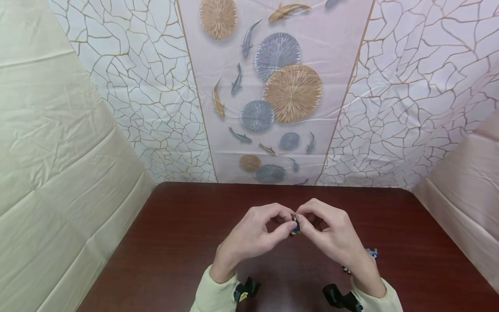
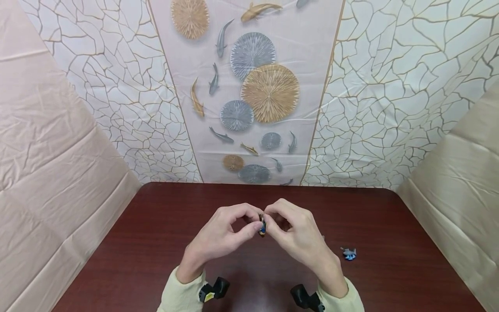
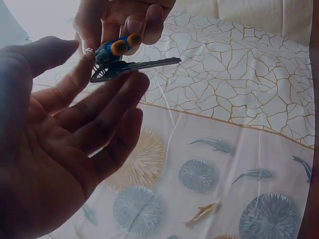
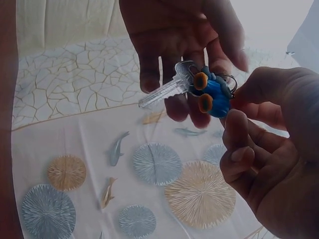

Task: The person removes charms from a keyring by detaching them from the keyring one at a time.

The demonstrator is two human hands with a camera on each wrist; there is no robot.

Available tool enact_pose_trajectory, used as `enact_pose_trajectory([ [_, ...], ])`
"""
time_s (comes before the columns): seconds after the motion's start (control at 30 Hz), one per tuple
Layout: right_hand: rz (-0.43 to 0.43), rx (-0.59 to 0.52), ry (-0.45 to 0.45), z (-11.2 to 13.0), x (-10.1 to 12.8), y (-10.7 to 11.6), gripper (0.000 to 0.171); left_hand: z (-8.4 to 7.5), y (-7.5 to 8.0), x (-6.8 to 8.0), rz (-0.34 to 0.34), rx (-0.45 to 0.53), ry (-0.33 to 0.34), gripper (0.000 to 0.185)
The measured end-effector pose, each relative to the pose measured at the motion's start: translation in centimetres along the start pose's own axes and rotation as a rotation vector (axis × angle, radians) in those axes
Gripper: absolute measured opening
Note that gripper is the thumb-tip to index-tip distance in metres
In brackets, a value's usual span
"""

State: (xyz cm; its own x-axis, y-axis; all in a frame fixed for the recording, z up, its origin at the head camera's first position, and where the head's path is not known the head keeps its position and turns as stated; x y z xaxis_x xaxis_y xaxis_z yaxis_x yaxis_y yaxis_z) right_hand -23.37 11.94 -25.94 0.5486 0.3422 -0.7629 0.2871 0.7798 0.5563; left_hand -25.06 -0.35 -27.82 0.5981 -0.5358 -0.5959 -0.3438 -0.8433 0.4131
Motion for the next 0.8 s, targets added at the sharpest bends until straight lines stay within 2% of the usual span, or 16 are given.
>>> enact_pose_trajectory([
  [0.27, 0.006, -0.023, 0.036, 0.47, -0.06, -0.20, 0.030, -0.02, 0.29, 0.07, -0.020, -0.022, 0.015, 0.002],
  [0.5, 0.016, -0.009, 0.028, 0.39, -0.08, -0.36, 0.028, 0.31, 0.55, 0.24, -0.041, -0.057, 0.057, 0.007],
  [0.67, 0.011, 0.007, 0.020, 0.23, -0.12, -0.32, 0.027, -0.12, 0.50, 0.20, -0.038, -0.080, 0.009, 0.009],
  [0.8, -0.022, 0.016, 0.030, 0.14, -0.11, -0.03, 0.029, -0.52, 0.10, 0.19, 0.003, -0.069, -0.047, 0.011],
])
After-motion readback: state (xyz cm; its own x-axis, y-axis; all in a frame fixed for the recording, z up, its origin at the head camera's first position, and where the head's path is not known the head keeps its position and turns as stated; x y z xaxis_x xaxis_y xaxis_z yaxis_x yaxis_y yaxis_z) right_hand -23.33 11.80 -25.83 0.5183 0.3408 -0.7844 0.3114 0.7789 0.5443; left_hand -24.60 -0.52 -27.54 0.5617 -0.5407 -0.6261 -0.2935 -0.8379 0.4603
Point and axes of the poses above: each hand's wrist, its own x-axis away from the middle knuckle, its own y-axis out of the back of the hand, z = x × y, the point moved 9 cm from there along -x, towards the middle knuckle, and after that the axes turned 11 degrees about x, right-handed, at the moved point
